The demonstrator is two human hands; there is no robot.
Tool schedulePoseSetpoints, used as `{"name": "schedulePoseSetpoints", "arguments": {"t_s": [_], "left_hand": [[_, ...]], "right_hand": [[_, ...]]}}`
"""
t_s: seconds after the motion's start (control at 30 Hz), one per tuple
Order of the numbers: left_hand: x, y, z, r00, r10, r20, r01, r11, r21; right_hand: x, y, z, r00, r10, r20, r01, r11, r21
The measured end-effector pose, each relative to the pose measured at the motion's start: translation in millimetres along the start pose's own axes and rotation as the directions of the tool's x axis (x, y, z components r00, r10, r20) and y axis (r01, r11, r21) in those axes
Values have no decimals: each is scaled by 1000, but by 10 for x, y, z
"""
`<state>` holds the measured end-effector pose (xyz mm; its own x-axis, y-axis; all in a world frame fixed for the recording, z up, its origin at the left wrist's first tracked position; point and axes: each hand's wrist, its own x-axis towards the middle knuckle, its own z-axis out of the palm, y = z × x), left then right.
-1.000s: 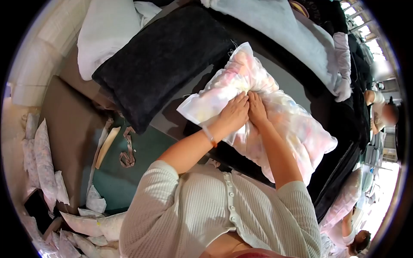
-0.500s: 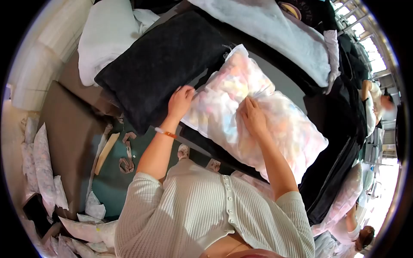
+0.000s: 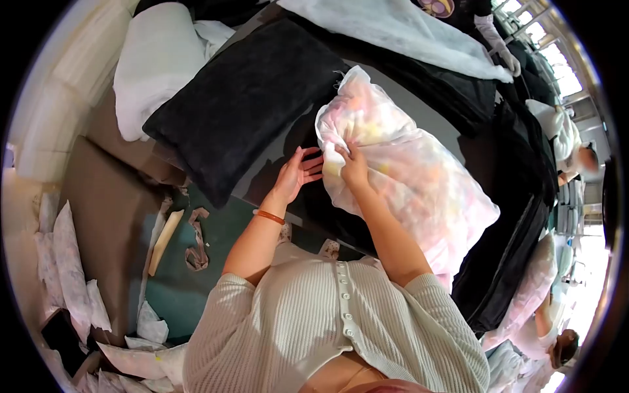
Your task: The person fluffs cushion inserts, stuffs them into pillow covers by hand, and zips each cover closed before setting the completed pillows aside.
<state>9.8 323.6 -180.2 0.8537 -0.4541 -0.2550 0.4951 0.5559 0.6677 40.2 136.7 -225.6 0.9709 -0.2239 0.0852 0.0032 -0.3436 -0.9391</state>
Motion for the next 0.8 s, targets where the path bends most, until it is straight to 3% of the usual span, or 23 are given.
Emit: {"name": "schedulePoseSetpoints", "arguments": {"t_s": [0.03, 0.07, 0.1, 0.13, 0.17, 0.2, 0.23, 0.27, 0.3, 0.4, 0.47, 0.5, 0.67, 0.7, 0.77, 0.8], "left_hand": [[24, -37, 26, 994, 33, -102, -20, 992, 128], [48, -72, 52, 977, 76, -198, -22, 966, 259], [48, -39, 140, 974, 130, -184, -48, 918, 394], [96, -123, 206, 977, 123, -176, -45, 918, 394], [153, -263, 295, 959, 182, -219, -89, 923, 375], [175, -388, 359, 935, 237, -264, -134, 925, 356], [183, -444, 375, 950, 211, -232, -131, 939, 317], [219, -467, 345, 959, 193, -209, -98, 914, 394], [245, -502, 356, 964, 207, -167, -124, 905, 407], [189, -540, 404, 976, 213, -37, -184, 908, 377], [102, -455, 460, 983, 184, 25, -183, 940, 288], [43, -364, 451, 986, 160, 45, -166, 962, 215], [-327, 50, 103, 999, -26, 26, 30, 986, -163], [-452, 133, -11, 998, -66, -4, 63, 976, -208], [-669, 238, -162, 983, -160, -88, 140, 970, -201], [-726, 265, -155, 973, -187, -133, 174, 979, -106]], "right_hand": [[-48, -306, -154, 974, 173, 145, -211, 925, 315], [-46, -342, -231, 975, 176, 135, -211, 926, 313], [-60, -396, -309, 916, 328, 230, -390, 861, 326], [-69, -449, -371, 826, 460, 326, -554, 767, 324], [-97, -495, -418, 790, 435, 432, -592, 723, 355], [-189, -640, -486, 791, 439, 426, -592, 724, 354], [-279, -791, -536, 758, 439, 483, -646, 607, 462], [-335, -854, -551, 725, 427, 541, -689, 470, 552], [-361, -809, -591, 686, 312, 658, -722, 403, 562], [-532, -854, -444, 634, 264, 726, -749, 440, 494], [-594, -1056, -359, 670, 309, 675, -734, 410, 541], [-586, -958, -293, 706, 244, 665, -699, 394, 597], [-444, -649, -324, 742, 266, 615, -667, 394, 633], [-386, -361, -316, 644, 192, 741, -731, 438, 523], [-540, -516, -249, 545, 256, 799, -761, 551, 342], [-653, -857, -214, 594, 373, 713, -701, 674, 231]]}}
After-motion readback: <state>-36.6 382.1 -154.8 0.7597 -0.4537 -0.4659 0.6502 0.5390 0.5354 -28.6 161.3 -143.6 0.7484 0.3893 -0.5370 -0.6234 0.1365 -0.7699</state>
